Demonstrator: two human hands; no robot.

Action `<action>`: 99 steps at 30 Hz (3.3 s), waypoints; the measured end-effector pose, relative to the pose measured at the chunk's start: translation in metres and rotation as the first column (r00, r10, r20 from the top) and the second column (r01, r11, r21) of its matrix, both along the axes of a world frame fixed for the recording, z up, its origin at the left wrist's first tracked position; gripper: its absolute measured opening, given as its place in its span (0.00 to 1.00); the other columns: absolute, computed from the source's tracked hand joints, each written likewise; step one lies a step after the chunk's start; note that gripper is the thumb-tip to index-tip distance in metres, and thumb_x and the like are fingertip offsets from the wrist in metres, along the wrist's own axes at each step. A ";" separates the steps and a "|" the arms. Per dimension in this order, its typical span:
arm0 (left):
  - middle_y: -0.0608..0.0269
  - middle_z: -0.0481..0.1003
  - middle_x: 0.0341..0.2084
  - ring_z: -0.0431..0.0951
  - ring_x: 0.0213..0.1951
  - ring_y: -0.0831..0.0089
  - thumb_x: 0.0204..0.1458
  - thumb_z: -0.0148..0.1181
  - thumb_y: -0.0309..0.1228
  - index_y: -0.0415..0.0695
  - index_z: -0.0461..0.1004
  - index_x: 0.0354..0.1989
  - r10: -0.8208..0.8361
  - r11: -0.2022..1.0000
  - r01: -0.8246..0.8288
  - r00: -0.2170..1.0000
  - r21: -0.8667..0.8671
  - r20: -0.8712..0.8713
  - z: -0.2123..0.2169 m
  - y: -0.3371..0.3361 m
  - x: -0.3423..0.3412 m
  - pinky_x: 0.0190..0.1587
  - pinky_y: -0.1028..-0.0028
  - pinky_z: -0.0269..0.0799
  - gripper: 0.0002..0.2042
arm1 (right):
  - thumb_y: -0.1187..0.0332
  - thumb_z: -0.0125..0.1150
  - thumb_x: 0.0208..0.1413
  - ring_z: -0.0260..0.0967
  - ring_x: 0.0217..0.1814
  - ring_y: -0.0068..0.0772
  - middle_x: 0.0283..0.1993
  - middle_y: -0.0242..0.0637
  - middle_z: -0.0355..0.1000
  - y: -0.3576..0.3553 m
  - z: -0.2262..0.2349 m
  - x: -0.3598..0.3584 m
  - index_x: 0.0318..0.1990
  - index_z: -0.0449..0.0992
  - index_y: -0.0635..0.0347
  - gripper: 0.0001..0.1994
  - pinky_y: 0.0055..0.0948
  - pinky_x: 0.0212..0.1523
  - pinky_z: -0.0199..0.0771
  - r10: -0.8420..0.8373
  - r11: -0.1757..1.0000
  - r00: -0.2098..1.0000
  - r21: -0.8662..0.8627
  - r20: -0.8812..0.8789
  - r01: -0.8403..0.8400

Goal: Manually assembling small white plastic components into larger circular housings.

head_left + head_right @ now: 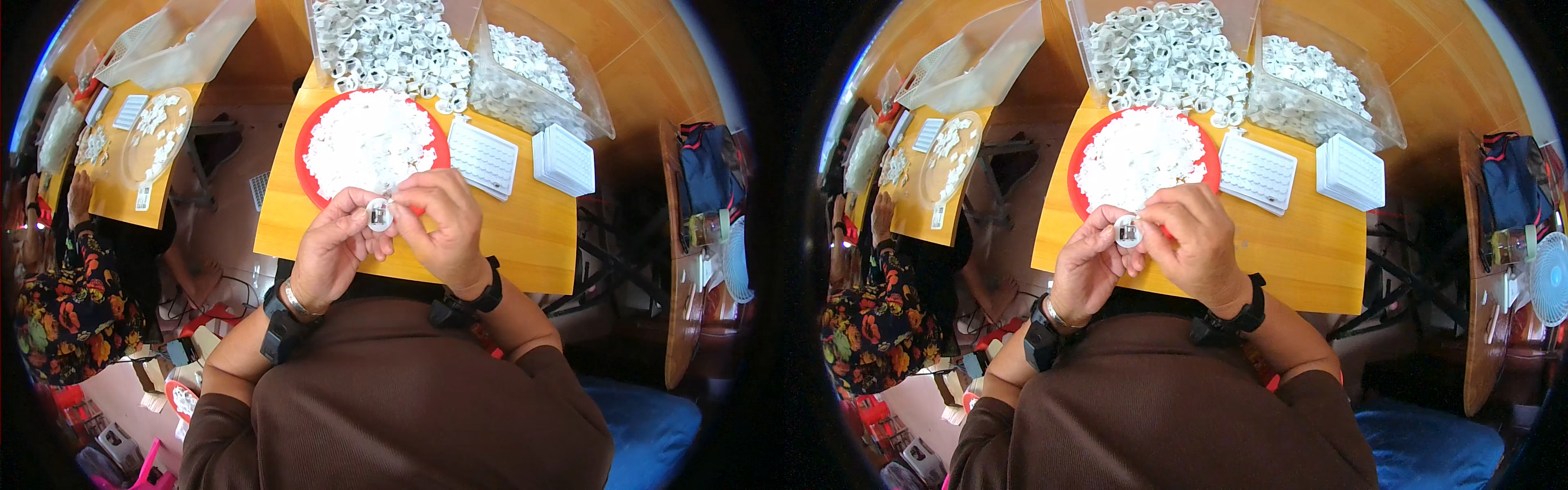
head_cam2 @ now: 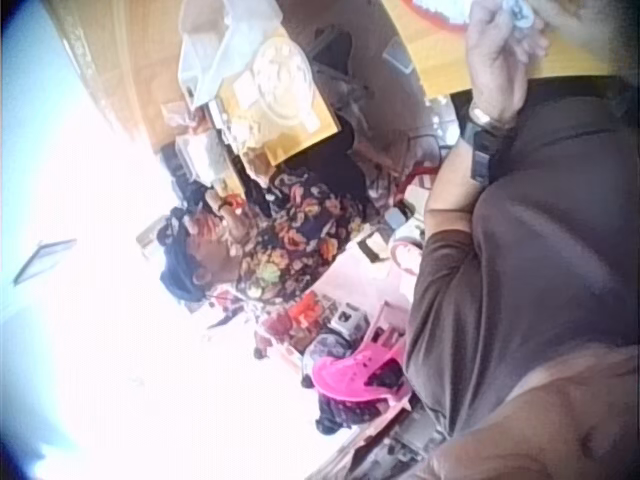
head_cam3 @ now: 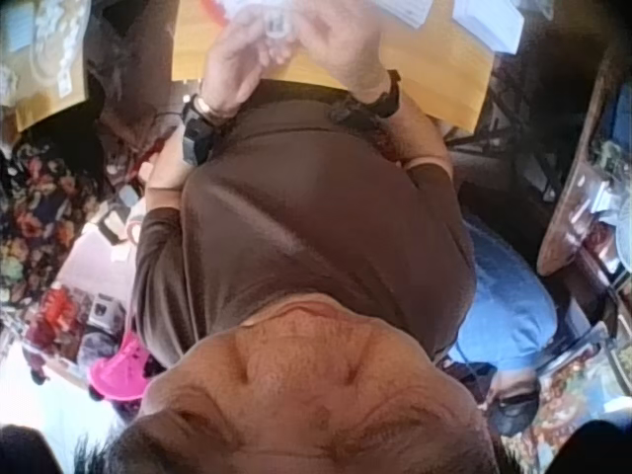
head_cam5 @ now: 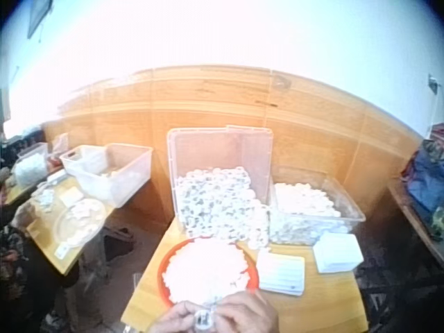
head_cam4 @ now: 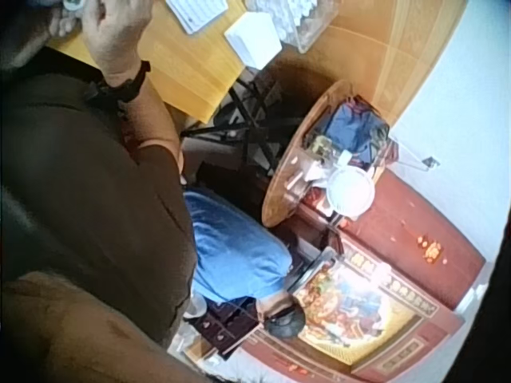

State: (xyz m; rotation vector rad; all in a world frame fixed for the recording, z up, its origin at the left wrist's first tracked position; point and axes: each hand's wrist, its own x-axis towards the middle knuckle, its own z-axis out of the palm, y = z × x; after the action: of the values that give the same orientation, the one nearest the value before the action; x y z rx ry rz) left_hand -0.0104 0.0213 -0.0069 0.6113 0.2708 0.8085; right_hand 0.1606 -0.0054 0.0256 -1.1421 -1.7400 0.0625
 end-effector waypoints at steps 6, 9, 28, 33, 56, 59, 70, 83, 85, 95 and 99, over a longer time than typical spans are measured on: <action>0.58 0.74 0.35 0.76 0.34 0.72 0.62 0.48 0.34 0.39 0.66 0.46 0.032 0.999 -0.031 0.998 0.021 -0.045 0.001 -0.004 -0.002 0.38 0.76 0.71 0.11 | 0.79 0.66 0.42 0.70 0.35 0.38 0.33 0.35 0.72 -0.001 -0.013 -0.004 0.31 0.74 0.58 0.09 0.32 0.35 0.70 0.070 0.998 0.997 0.008 -0.039 -0.070; 0.59 0.74 0.35 0.75 0.33 0.73 0.62 0.48 0.33 0.39 0.66 0.46 0.043 0.999 -0.042 0.998 0.029 -0.049 0.000 -0.005 -0.001 0.38 0.76 0.71 0.11 | 0.79 0.66 0.42 0.70 0.34 0.38 0.33 0.35 0.72 -0.002 -0.012 -0.005 0.31 0.74 0.59 0.09 0.32 0.35 0.70 0.078 0.997 0.996 0.009 -0.040 -0.078; 0.63 0.74 0.33 0.73 0.31 0.78 0.63 0.47 0.33 0.42 0.68 0.46 0.080 0.993 -0.059 0.973 0.102 -0.218 0.000 -0.005 -0.004 0.37 0.79 0.69 0.09 | 0.79 0.61 0.53 0.70 0.33 0.19 0.34 0.33 0.71 -0.006 -0.028 -0.006 0.34 0.72 0.63 0.04 0.19 0.35 0.72 0.110 0.806 0.733 -0.371 -0.671 -0.461; 0.64 0.73 0.32 0.72 0.30 0.79 0.64 0.44 0.34 0.41 0.68 0.47 0.054 0.992 -0.016 0.949 0.123 -0.311 0.000 -0.005 -0.006 0.35 0.80 0.69 0.11 | 0.78 0.61 0.55 0.70 0.33 0.17 0.34 0.33 0.73 -0.006 -0.027 -0.005 0.38 0.71 0.67 0.06 0.19 0.35 0.73 0.017 0.712 0.633 -0.436 -0.774 -0.551; 0.63 0.73 0.30 0.73 0.27 0.79 0.62 0.49 0.37 0.42 0.67 0.45 0.026 0.999 -0.015 0.969 0.044 -0.245 -0.003 -0.009 -0.007 0.30 0.81 0.69 0.12 | 0.79 0.60 0.55 0.73 0.31 0.21 0.31 0.37 0.75 -0.011 -0.024 -0.006 0.38 0.71 0.67 0.06 0.20 0.34 0.74 -0.044 0.663 0.595 -0.469 -0.803 -0.584; 0.63 0.73 0.30 0.73 0.27 0.79 0.62 0.49 0.37 0.42 0.68 0.45 0.046 0.998 -0.030 0.959 0.061 -0.279 -0.003 -0.011 -0.007 0.29 0.82 0.68 0.12 | 0.79 0.60 0.55 0.73 0.32 0.21 0.31 0.37 0.75 -0.011 -0.022 -0.007 0.39 0.71 0.67 0.06 0.21 0.34 0.74 -0.042 0.660 0.601 -0.474 -0.798 -0.584; 0.65 0.73 0.30 0.71 0.27 0.81 0.64 0.44 0.33 0.42 0.68 0.45 0.075 0.991 -0.033 0.942 0.132 -0.327 -0.001 -0.010 -0.010 0.32 0.81 0.68 0.09 | 0.78 0.60 0.55 0.71 0.31 0.19 0.31 0.36 0.74 -0.009 -0.025 -0.010 0.40 0.72 0.69 0.06 0.20 0.34 0.74 -0.037 0.660 0.594 -0.466 -0.803 -0.589; 0.65 0.72 0.30 0.70 0.27 0.81 0.64 0.43 0.33 0.43 0.67 0.43 0.098 0.992 -0.067 0.945 0.108 -0.313 -0.003 -0.006 -0.006 0.32 0.81 0.68 0.09 | 0.77 0.58 0.58 0.71 0.31 0.18 0.31 0.36 0.75 -0.003 -0.023 -0.013 0.40 0.73 0.70 0.05 0.19 0.33 0.73 -0.064 0.674 0.609 -0.484 -0.790 -0.557; 0.65 0.72 0.30 0.70 0.27 0.81 0.64 0.43 0.33 0.43 0.67 0.43 0.103 0.990 -0.066 0.941 0.123 -0.321 -0.003 -0.007 -0.006 0.32 0.81 0.68 0.09 | 0.77 0.58 0.58 0.71 0.30 0.18 0.31 0.36 0.75 -0.004 -0.025 -0.013 0.39 0.73 0.70 0.05 0.19 0.33 0.73 -0.060 0.677 0.616 -0.485 -0.785 -0.554; 0.65 0.72 0.29 0.70 0.27 0.81 0.64 0.44 0.32 0.43 0.67 0.43 0.082 0.995 -0.053 0.928 0.089 -0.363 -0.004 -0.005 -0.009 0.32 0.80 0.67 0.08 | 0.76 0.58 0.58 0.71 0.32 0.18 0.33 0.35 0.75 -0.001 -0.033 -0.009 0.40 0.71 0.68 0.05 0.19 0.34 0.73 -0.064 0.601 0.558 -0.478 -0.827 -0.640; 0.65 0.73 0.28 0.71 0.27 0.80 0.62 0.49 0.36 0.43 0.69 0.43 0.103 0.993 -0.075 0.916 0.087 -0.389 -0.011 -0.005 -0.010 0.31 0.81 0.67 0.10 | 0.77 0.58 0.57 0.72 0.33 0.19 0.33 0.35 0.75 -0.001 -0.037 -0.009 0.41 0.71 0.67 0.06 0.20 0.37 0.73 -0.069 0.576 0.548 -0.482 -0.833 -0.660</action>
State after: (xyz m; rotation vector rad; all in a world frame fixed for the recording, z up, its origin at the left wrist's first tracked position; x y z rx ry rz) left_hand -0.0199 0.0162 -0.0178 0.8332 0.6440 0.7805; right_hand 0.1511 -0.0066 -0.0110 -1.0369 -1.0092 1.5101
